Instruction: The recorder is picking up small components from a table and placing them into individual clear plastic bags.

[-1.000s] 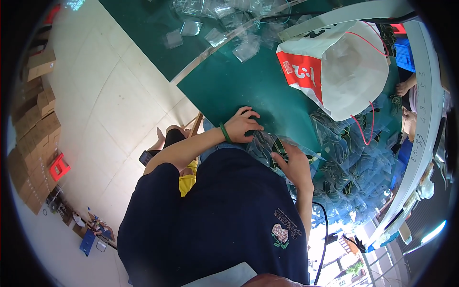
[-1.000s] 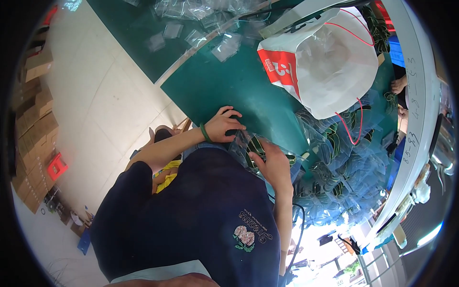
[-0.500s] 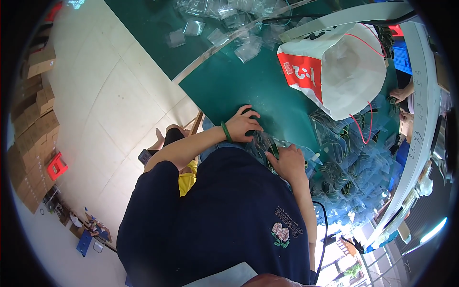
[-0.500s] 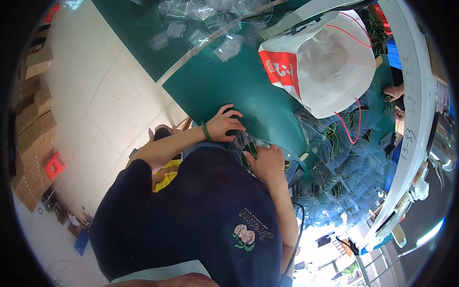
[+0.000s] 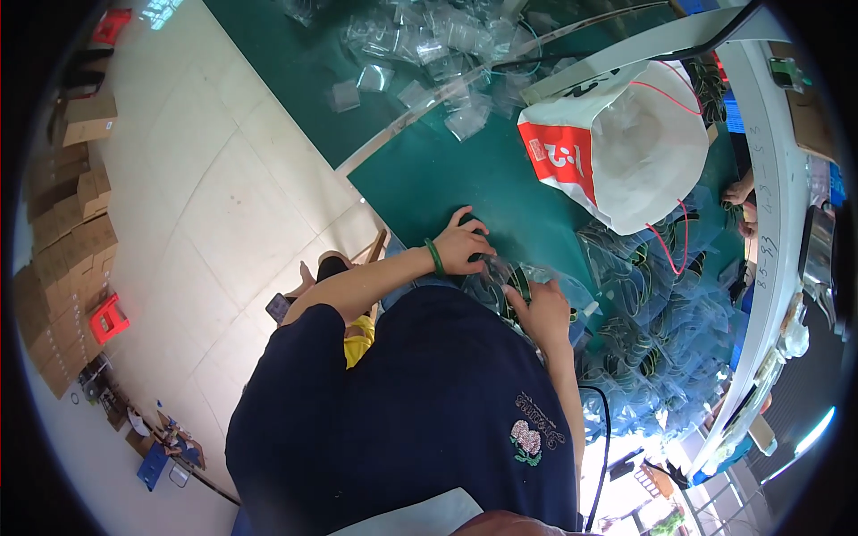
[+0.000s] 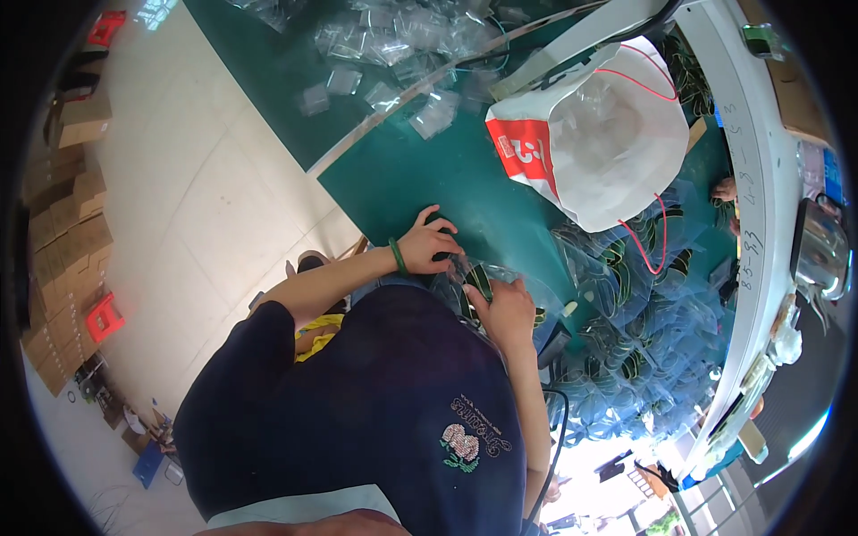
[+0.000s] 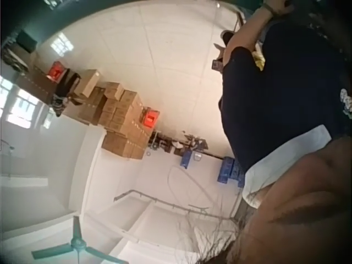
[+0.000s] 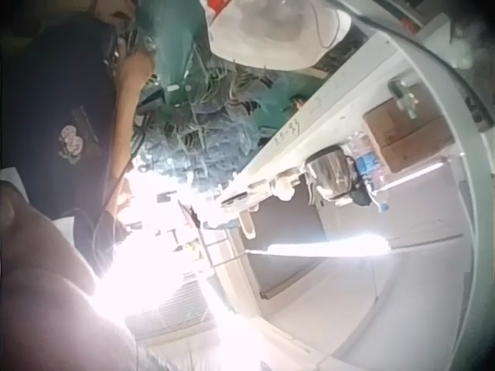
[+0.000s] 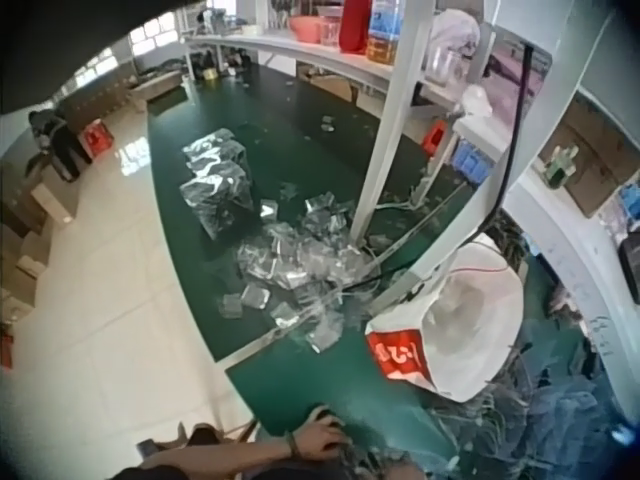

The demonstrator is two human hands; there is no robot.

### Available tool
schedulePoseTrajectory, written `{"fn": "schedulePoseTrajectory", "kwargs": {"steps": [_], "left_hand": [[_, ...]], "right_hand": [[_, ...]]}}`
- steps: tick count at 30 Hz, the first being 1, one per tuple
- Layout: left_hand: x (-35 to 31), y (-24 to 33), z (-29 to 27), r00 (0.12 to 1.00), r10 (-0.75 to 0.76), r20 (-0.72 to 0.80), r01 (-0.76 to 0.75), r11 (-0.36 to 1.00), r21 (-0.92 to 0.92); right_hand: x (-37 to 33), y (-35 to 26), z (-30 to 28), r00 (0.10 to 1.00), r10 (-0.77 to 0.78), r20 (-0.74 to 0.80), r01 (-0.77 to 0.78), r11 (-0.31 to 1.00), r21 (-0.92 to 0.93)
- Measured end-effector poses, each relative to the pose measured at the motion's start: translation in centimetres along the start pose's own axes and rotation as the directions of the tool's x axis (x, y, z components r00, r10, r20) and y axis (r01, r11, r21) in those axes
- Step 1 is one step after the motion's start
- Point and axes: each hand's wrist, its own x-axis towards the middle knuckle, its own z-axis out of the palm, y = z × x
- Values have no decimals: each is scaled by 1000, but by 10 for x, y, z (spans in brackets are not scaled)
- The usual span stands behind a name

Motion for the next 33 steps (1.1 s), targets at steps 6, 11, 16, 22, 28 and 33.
{"fn": "schedulePoseTrajectory", "kwargs": {"steps": [6,11,16,22,28,33], "left_hand": [[7,-14,-53,971,-54,-232,69,996,57],[7,-31,-120,776,-200,-598,297,952,67],[17,-64,-174,537,-83,-839,483,846,226],[51,-101,-199,576,-228,-785,698,638,326],[71,-95,-197,566,-155,-810,648,691,320],[81,-48,-185,638,-59,-768,458,831,316]], "right_hand": [[25,-26,-5,961,-80,-266,96,994,45],[44,-35,-8,959,-65,-277,85,994,62],[17,-39,-27,940,-105,-324,143,985,98],[-44,-57,-61,861,-122,-494,257,942,215],[-75,-34,-65,743,-43,-668,416,811,410],[-10,22,-117,637,286,-716,324,744,585]]}}
